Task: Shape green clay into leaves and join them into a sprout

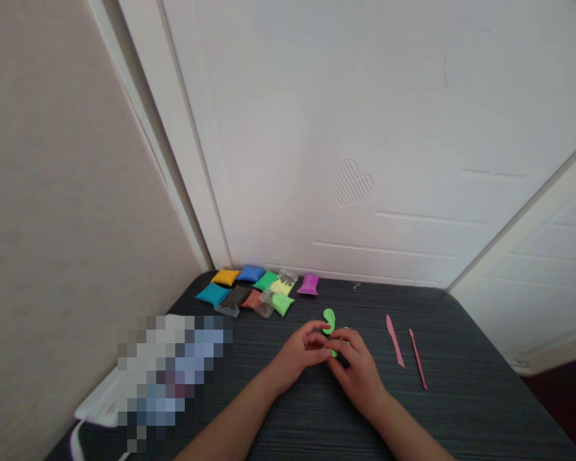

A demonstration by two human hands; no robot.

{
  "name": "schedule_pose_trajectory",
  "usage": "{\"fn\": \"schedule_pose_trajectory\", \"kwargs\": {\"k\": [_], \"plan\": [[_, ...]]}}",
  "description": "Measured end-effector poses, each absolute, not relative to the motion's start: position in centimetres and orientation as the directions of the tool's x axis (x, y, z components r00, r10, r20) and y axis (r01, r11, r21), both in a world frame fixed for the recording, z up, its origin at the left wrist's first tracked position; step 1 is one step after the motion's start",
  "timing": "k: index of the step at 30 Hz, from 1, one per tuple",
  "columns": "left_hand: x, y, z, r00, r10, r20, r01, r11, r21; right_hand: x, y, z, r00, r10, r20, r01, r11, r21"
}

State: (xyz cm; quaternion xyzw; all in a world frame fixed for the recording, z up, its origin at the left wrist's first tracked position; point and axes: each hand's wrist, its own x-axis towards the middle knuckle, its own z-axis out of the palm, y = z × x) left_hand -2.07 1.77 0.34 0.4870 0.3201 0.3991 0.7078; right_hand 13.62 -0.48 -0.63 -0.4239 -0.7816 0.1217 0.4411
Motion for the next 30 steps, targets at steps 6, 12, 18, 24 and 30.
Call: {"fn": "schedule_pose_trajectory", "kwargs": {"k": [6,12,18,24,30], "plan": [[-1.95,1.68,0.42,0.457,0.887,-0.068,-0.255,0.205,0.945,13.64,-0.52,-0.43,-0.254,0.763,0.595,0.546,0.621,-0.563],[-1.91,1.65,0.51,0.46,0.886,-0.052,-0.272,0.196,0.942,13.72,-0.56,-0.53,-0.259,0.79,0.555,0.536,0.596,-0.598],[-2.0,1.79,0.56,0.469,0.881,-0.064,-0.26,0.207,0.943,13.79,-0.57,-0.63,-0.282,0.805,0.522,0.527,0.585,-0.617],[-2.01,1.9,0.36,0.486,0.872,-0.055,-0.26,0.205,0.944,13.71,-0.67,-0.58,-0.279,0.814,0.51,0.545,0.571,-0.614],[-1.93,1.99,0.39,0.487,0.872,-0.058,-0.256,0.206,0.944,13.86,-0.67,-0.65,-0.283,0.804,0.523,0.562,0.581,-0.589]]}}
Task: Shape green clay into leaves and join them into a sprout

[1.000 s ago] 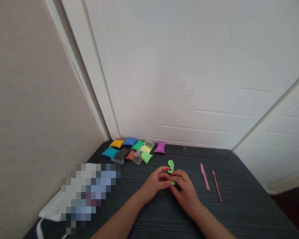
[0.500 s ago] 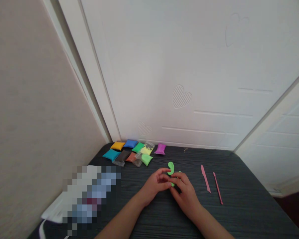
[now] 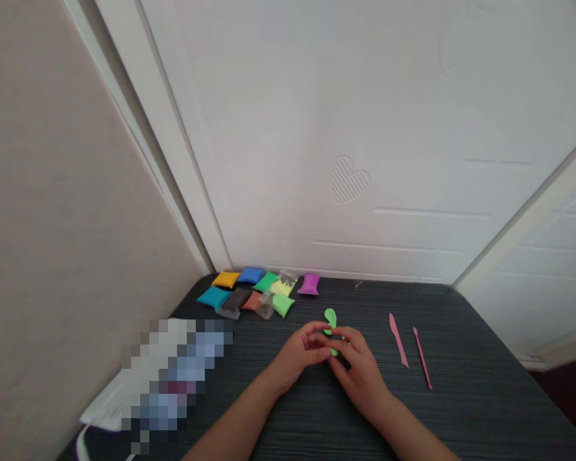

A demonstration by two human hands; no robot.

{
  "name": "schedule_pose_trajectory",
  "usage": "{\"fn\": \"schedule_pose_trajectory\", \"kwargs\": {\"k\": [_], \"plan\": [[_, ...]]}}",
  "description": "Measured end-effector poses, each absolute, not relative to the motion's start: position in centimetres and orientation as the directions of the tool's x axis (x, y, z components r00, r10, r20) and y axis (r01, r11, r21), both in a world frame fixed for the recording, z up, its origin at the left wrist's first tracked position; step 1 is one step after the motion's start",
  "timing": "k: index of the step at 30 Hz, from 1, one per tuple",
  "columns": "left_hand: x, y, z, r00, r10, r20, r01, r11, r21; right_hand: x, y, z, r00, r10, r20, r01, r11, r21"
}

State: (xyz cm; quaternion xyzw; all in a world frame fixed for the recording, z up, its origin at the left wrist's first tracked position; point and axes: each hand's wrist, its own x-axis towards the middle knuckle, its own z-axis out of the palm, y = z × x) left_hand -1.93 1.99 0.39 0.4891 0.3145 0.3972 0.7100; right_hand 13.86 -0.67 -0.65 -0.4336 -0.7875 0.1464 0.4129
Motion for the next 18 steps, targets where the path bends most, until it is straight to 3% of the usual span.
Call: {"fn": "schedule_pose_trajectory", "kwargs": {"k": [18], "plan": [[-1.96,1.71,0.93,0.503,0.862,-0.052,-0.248,0.202,0.948,13.8,-0.63,-0.17,-0.275,0.789,0.549,0.553,0.597,-0.581]]}}
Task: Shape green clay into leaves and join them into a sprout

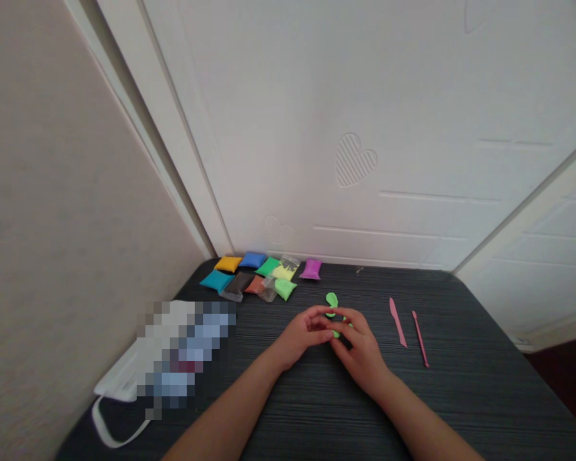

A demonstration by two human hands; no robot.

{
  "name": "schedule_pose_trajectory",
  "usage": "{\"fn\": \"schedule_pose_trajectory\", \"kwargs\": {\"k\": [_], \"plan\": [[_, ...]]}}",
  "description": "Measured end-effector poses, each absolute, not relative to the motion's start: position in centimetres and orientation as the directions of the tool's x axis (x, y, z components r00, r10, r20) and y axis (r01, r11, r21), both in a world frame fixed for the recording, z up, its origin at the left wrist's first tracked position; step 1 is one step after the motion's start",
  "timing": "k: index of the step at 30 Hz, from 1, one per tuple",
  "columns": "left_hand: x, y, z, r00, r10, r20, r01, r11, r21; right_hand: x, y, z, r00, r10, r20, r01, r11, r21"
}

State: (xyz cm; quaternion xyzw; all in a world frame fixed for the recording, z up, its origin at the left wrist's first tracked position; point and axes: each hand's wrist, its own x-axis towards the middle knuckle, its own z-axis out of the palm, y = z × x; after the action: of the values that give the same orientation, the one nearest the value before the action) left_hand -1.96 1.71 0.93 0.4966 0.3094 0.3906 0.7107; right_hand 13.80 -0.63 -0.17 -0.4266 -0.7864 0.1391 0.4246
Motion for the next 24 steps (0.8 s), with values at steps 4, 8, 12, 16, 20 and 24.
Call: {"fn": "schedule_pose_trajectory", "kwargs": {"k": [4,8,12,16,20,24], "plan": [[-1.96,1.73,0.86,0.509,0.859,-0.058,-0.246,0.209,0.946,13.8,-0.71,-0.02,-0.281,0.798,0.533,0.551,0.589,-0.591],[-1.93,1.74,0.74,0.499,0.864,-0.07,-0.24,0.215,0.947,13.78,-0.76,0.08,-0.284,0.8,0.528,0.556,0.586,-0.589],[-1.88,1.77,0.51,0.494,0.867,-0.067,-0.258,0.22,0.941,13.81,-0.8,0.14,-0.282,0.802,0.527,0.569,0.582,-0.581],[-1.92,1.84,0.18,0.464,0.884,-0.049,-0.273,0.196,0.942,13.92,-0.73,-0.01,-0.267,0.804,0.531,0.574,0.575,-0.582],[-1.99,1.93,0.13,0.407,0.912,-0.047,-0.256,0.163,0.953,14.16,-0.49,-0.2,-0.224,0.826,0.517,0.583,0.539,-0.608],[-1.91,1.83,0.39,0.384,0.922,-0.054,-0.265,0.166,0.95,14.31,-0.38,-0.08,-0.217,0.843,0.493,0.592,0.515,-0.62]]}}
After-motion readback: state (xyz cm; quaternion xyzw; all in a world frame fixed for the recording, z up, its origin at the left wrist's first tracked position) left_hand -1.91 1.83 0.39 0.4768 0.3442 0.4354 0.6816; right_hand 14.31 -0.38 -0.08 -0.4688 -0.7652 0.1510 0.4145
